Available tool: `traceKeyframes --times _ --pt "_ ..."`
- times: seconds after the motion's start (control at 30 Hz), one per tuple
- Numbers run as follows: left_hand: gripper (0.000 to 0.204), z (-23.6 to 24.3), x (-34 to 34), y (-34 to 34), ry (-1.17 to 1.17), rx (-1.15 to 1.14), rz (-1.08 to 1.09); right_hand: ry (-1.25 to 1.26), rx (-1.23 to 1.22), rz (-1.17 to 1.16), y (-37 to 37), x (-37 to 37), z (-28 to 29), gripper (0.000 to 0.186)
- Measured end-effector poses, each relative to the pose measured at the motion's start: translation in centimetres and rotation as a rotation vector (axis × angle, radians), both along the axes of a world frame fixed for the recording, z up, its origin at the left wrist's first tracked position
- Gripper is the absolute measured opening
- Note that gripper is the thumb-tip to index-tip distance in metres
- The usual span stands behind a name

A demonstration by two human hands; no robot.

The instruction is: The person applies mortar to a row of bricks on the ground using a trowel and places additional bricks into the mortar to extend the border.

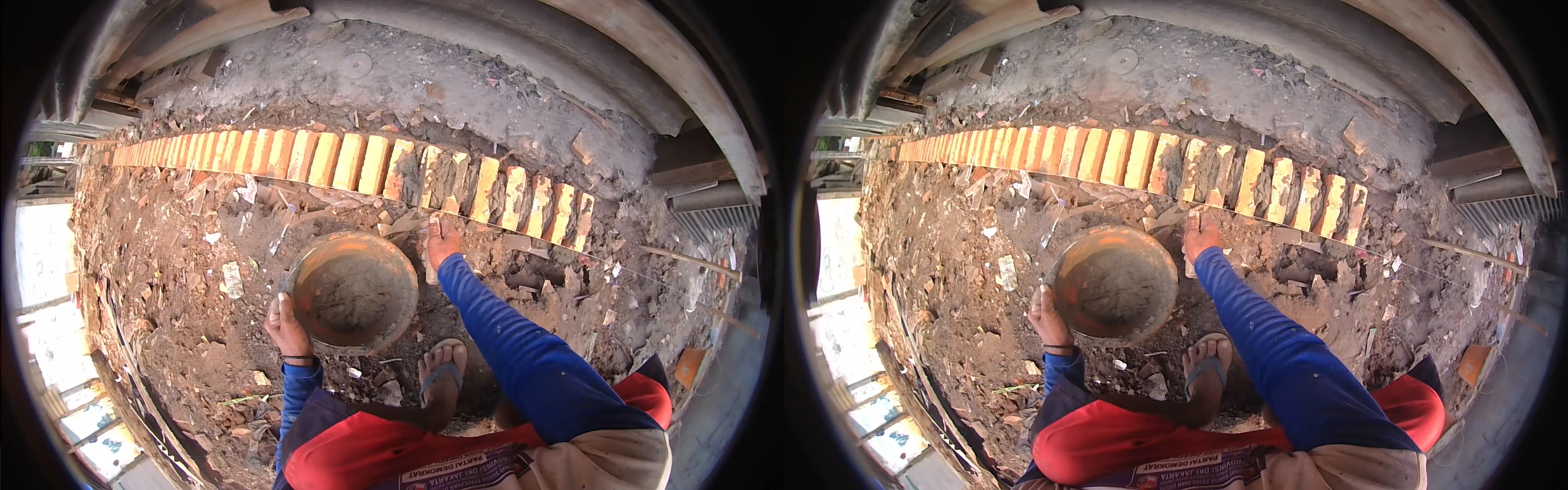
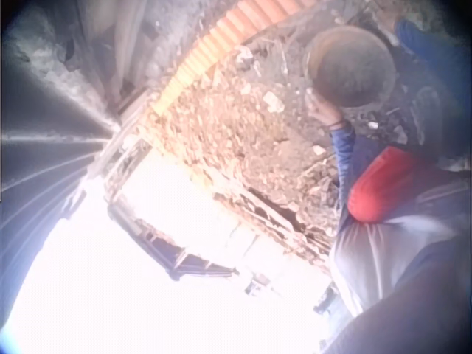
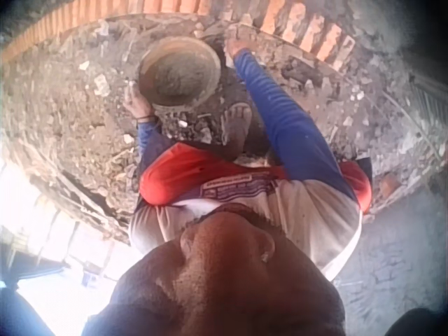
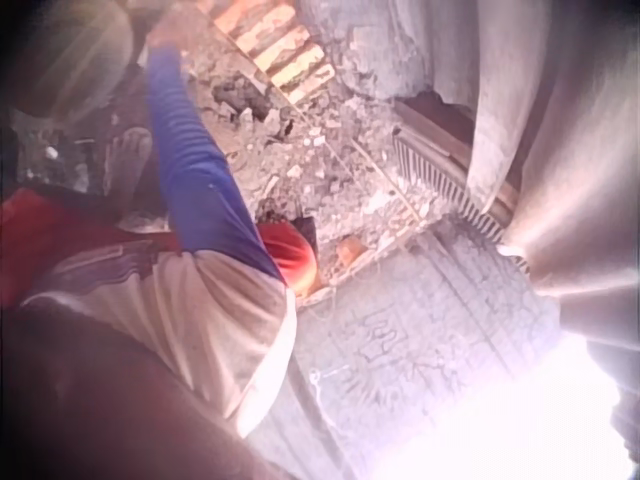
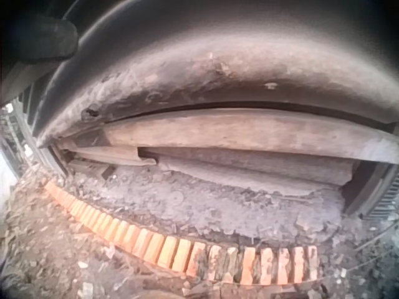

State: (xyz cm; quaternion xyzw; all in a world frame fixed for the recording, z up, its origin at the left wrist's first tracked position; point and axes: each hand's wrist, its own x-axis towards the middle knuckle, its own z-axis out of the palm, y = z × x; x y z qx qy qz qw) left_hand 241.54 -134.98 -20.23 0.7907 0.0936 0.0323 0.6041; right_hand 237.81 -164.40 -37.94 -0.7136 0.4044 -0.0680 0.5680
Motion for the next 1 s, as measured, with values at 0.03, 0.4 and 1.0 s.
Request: traceKeyframes --times 0.03,0.4,1.0 --pt "0.033 0.0 0.0 0.1 0.001 0.013 0.0 -0.086 0.034 -0.048 0.3 0.4 0.1 0.04" --pt "0.032 -0.1 -0.3 0.1 0.002 0.011 0.006 0.12 -0.069 0.094 1.2 2.2 2.7 0.035" --pt "0.026 -0.5 -0.3 1.1 0.02 -0.016 -0.012 0.0 -0.052 0.326 -2.3 0.5 1.9 0.035"
